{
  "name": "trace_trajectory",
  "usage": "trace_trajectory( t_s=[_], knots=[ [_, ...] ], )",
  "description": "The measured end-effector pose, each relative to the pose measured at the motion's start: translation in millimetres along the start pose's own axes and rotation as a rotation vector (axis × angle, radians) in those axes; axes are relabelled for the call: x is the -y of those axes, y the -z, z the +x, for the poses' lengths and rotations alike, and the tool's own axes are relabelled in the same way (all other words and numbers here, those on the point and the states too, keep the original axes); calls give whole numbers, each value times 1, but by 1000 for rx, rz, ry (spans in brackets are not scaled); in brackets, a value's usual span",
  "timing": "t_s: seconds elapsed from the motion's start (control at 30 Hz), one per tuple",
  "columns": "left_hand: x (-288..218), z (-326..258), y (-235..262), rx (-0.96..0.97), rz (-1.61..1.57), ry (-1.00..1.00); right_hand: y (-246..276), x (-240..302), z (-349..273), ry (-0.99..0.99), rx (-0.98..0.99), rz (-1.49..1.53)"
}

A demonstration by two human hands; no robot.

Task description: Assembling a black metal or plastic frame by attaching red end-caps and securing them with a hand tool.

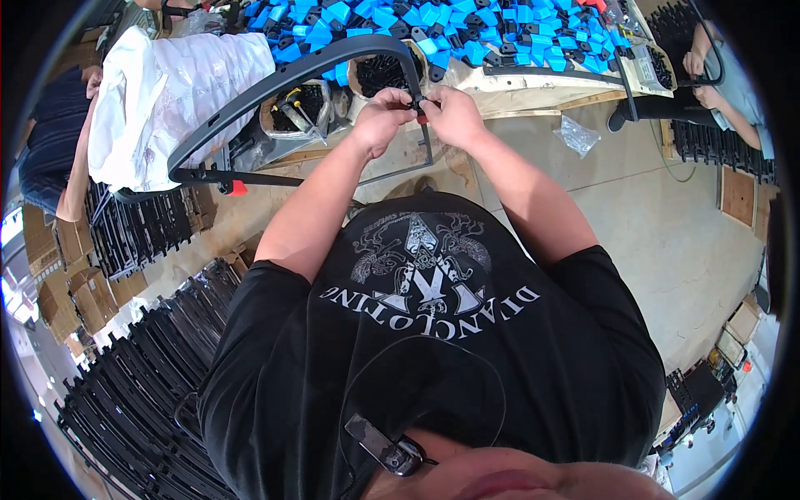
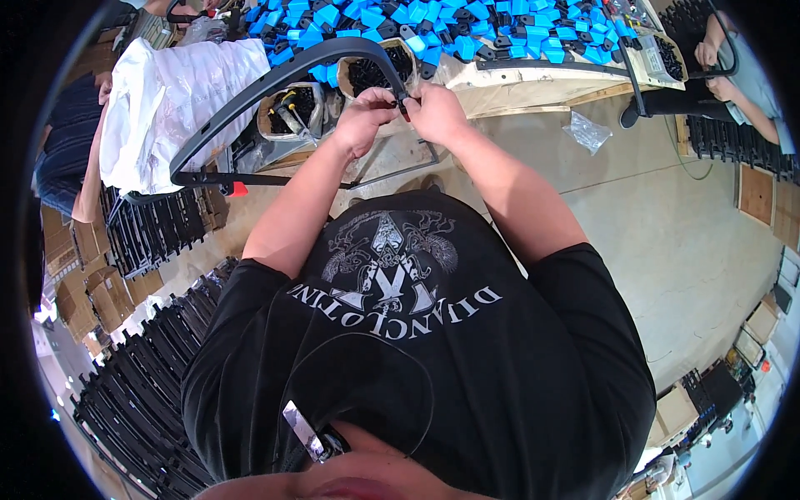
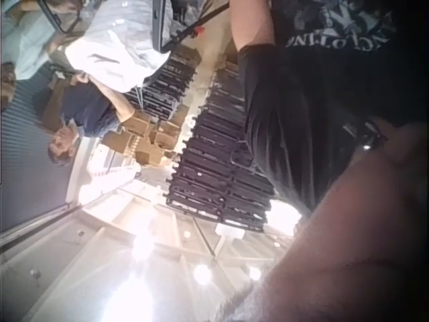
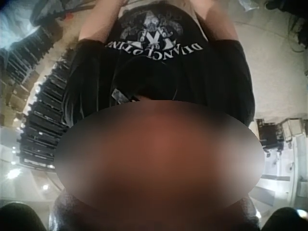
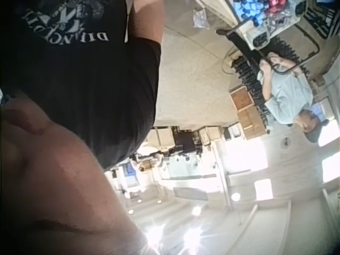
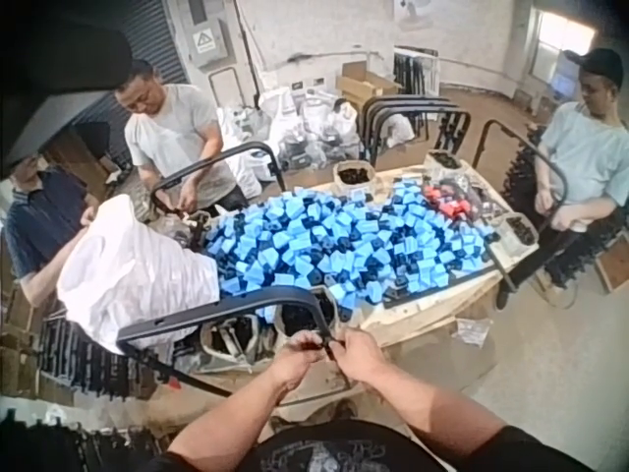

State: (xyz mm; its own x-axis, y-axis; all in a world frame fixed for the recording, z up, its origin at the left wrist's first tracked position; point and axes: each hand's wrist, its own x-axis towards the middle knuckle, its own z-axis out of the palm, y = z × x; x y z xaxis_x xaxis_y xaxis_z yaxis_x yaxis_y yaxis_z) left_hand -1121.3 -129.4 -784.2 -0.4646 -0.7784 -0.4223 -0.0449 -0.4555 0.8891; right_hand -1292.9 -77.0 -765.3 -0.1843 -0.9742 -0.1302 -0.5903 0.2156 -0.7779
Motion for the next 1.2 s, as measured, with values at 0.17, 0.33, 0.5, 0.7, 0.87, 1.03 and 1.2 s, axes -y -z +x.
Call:
trace_trajectory(
  t_s=[0.17, 0.33, 0.5, 0.7, 0.87, 1.03, 1.2],
  knots=[
    [2, 7, 0, -201, -5, 115, 1, 5, -1, -19, -2, -18],
    [10, 11, -6, -75, -108, 377, -1, 2, 1, -34, 11, -13],
    [-1, -9, -15, -167, -30, 153, -3, -3, 1, -31, -14, -4],
    [17, 13, -3, -87, -139, 364, 0, 7, 3, -18, 42, -53],
    [13, -2, 4, -153, 842, -487, -3, -2, 5, 18, 15, -110],
    [7, -15, 20, -191, 1116, -733, -7, -6, 5, 82, -3, -103],
    [-35, -65, 59, -468, 1224, -650, -13, 5, -31, -157, -117, 73]
  ],
)
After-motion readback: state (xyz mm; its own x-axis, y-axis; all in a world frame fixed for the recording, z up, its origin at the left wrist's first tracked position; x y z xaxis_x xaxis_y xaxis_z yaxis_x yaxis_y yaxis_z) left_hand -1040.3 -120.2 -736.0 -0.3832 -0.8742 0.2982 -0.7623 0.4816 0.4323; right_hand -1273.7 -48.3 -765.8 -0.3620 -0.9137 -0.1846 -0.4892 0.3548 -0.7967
